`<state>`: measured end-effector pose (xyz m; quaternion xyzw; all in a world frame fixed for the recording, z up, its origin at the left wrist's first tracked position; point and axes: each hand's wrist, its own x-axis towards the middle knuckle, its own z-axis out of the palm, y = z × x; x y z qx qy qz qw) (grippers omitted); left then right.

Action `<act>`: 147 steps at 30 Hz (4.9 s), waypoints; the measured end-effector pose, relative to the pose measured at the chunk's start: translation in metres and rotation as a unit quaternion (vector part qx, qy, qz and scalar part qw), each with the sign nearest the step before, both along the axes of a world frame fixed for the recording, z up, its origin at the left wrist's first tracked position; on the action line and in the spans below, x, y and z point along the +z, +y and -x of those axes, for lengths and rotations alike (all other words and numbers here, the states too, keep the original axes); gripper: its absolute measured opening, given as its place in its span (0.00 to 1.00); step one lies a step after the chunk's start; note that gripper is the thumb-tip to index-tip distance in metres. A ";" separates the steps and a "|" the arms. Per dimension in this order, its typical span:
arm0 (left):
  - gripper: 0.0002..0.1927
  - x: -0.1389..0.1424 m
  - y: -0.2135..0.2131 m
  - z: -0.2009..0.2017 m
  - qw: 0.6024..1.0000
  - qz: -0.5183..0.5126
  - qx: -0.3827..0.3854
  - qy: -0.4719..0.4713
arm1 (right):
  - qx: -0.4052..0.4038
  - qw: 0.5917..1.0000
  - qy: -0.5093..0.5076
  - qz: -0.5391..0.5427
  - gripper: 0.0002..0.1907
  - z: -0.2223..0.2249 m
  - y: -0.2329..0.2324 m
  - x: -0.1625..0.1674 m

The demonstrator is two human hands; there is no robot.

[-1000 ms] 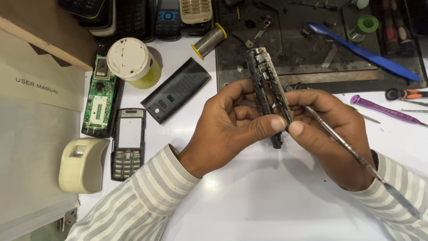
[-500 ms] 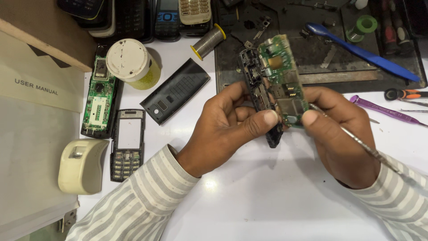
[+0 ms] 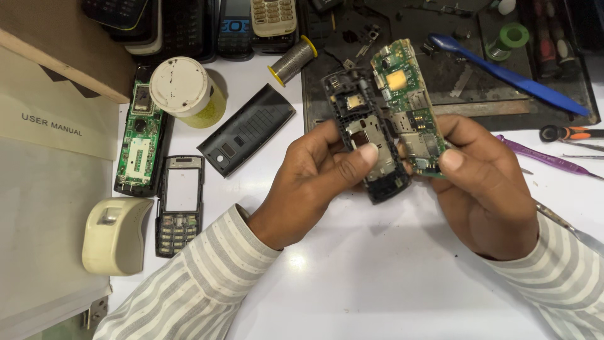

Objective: The person pries open the housing of a feature phone using a screwdriver and a metal spudger, separates the front cover and keypad, and lifts the logic board out of the casing. They then hold the exposed circuit board and scrape and probe its surface and connectors with the metal tool while the empty shell and other phone parts lie on the workbench.

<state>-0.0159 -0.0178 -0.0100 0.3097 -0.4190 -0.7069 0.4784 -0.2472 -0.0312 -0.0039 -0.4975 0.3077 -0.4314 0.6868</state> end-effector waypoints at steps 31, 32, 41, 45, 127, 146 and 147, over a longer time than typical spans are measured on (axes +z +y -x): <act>0.12 0.004 0.006 0.000 0.986 0.066 0.121 -0.092 | 0.014 0.986 -0.110 -0.125 0.29 0.000 -0.011 0.007; 0.12 0.004 0.005 0.000 0.986 0.069 0.126 -0.088 | 0.021 0.983 -0.125 -0.133 0.30 0.000 -0.011 0.006; 0.11 0.003 0.000 -0.002 0.982 0.052 0.170 -0.061 | 0.019 0.969 -0.177 -0.170 0.29 0.002 -0.013 0.004; 0.14 0.006 -0.005 -0.006 0.978 0.059 0.193 -0.056 | 0.020 0.971 -0.173 -0.163 0.29 0.001 -0.014 0.004; 0.18 0.018 0.003 -0.011 0.716 0.489 0.060 -0.494 | -0.051 0.992 -0.099 -0.065 0.22 0.008 -0.016 0.003; 0.28 0.016 0.000 -0.014 0.973 0.159 0.114 -0.123 | 0.048 0.991 -0.078 -0.098 0.27 0.008 -0.015 0.002; 0.27 0.016 0.000 -0.013 0.974 0.157 0.114 -0.115 | 0.055 0.991 -0.065 -0.105 0.27 0.010 -0.015 0.001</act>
